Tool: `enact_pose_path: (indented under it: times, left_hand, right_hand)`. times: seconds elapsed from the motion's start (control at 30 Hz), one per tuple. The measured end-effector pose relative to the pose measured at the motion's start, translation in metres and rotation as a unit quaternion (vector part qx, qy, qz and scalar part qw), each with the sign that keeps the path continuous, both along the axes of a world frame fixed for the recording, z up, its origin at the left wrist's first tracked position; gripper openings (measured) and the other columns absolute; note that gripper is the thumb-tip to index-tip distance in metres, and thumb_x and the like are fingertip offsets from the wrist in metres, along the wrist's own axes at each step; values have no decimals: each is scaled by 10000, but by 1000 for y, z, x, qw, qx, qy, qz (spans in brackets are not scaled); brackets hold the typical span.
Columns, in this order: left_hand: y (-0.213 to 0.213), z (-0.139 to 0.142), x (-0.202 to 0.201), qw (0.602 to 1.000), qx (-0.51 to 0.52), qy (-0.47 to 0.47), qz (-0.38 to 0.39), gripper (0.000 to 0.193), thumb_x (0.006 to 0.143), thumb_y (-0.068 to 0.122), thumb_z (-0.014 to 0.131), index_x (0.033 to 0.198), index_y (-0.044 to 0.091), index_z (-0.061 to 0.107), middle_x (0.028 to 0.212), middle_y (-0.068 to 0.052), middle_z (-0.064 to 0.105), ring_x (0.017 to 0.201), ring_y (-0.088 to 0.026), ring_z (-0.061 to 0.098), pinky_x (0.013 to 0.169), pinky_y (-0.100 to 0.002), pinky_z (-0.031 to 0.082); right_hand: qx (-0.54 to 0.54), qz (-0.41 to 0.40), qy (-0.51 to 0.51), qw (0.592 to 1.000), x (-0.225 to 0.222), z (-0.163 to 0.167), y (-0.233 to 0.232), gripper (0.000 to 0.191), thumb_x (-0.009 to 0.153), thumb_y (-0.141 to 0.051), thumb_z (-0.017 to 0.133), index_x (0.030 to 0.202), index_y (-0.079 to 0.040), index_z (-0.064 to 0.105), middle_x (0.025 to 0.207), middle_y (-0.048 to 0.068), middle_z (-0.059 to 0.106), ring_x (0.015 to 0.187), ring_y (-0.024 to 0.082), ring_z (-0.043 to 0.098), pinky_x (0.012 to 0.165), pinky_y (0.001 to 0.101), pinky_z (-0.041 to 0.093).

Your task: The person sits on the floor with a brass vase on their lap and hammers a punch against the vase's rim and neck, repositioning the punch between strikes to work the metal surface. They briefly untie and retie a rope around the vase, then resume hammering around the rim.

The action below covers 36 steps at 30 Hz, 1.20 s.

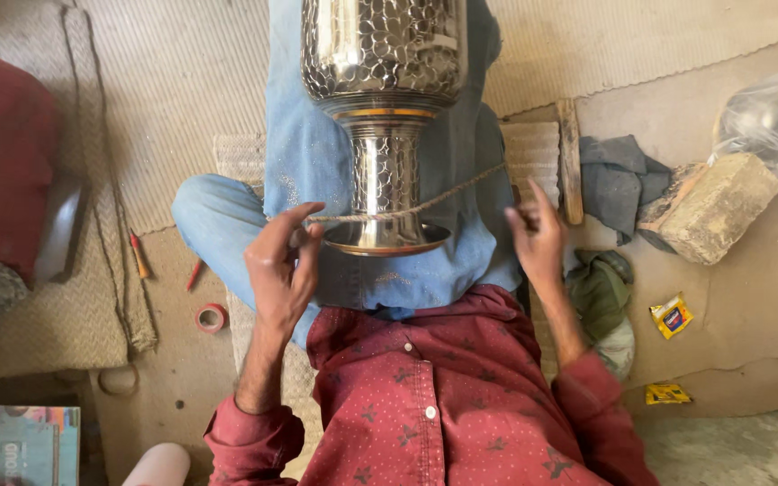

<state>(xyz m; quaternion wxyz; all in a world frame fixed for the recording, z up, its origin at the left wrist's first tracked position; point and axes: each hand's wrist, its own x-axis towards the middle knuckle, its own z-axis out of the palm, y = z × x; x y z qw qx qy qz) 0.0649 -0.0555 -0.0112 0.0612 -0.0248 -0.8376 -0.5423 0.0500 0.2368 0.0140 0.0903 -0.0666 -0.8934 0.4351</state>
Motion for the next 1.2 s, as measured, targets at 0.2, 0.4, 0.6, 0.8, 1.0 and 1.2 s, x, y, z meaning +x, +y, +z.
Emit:
enact_pose_path:
  times: [0.2,0.4,0.6,0.8,1.0,1.2]
  left_hand:
    - [5,32,-2,996,23,-86,-26,193,1054,113,633,1197,62,752,650,-26,428,617,-66,356,509,-278,291]
    - [9,61,-16,994,-72,-55,-54,174,983,149,696,1110,33,718,615,-77,521,529,-64,427,500,-269,382]
    - [4,78,-48,999,28,-43,-5,151,1016,150,697,982,3,689,737,27,657,628,-38,487,529,-242,387]
    - [0,99,-114,973,193,-10,129,174,1070,202,692,975,56,695,664,62,507,535,-22,388,472,-222,249]
    - [19,85,-170,989,114,66,74,171,1022,206,686,1027,36,678,880,123,653,793,40,547,679,-166,437]
    - [27,46,-169,993,54,-87,63,219,1001,219,741,1012,5,692,744,75,557,664,-1,446,543,-208,351]
  right_hand:
    - [135,4,-10,991,-43,22,-12,222,987,-21,700,1193,-58,775,722,111,648,612,170,581,578,336,448]
    - [-138,40,66,987,-99,19,3,159,1079,-57,581,1149,-34,722,983,16,733,913,81,690,781,243,554]
    - [-295,21,146,944,-129,52,6,201,1124,-146,587,1271,-20,642,1027,57,725,929,130,726,801,285,604]
    - [-228,135,230,936,-132,90,16,339,1061,-164,639,1335,-12,511,930,49,682,812,104,698,702,275,620]
    - [-120,341,211,908,-75,68,-1,209,937,-135,795,1087,-62,669,1195,105,717,1052,215,722,926,364,607]
    - [35,274,182,944,-7,22,-29,271,808,-75,810,1066,-45,731,790,23,539,700,175,579,552,346,479]
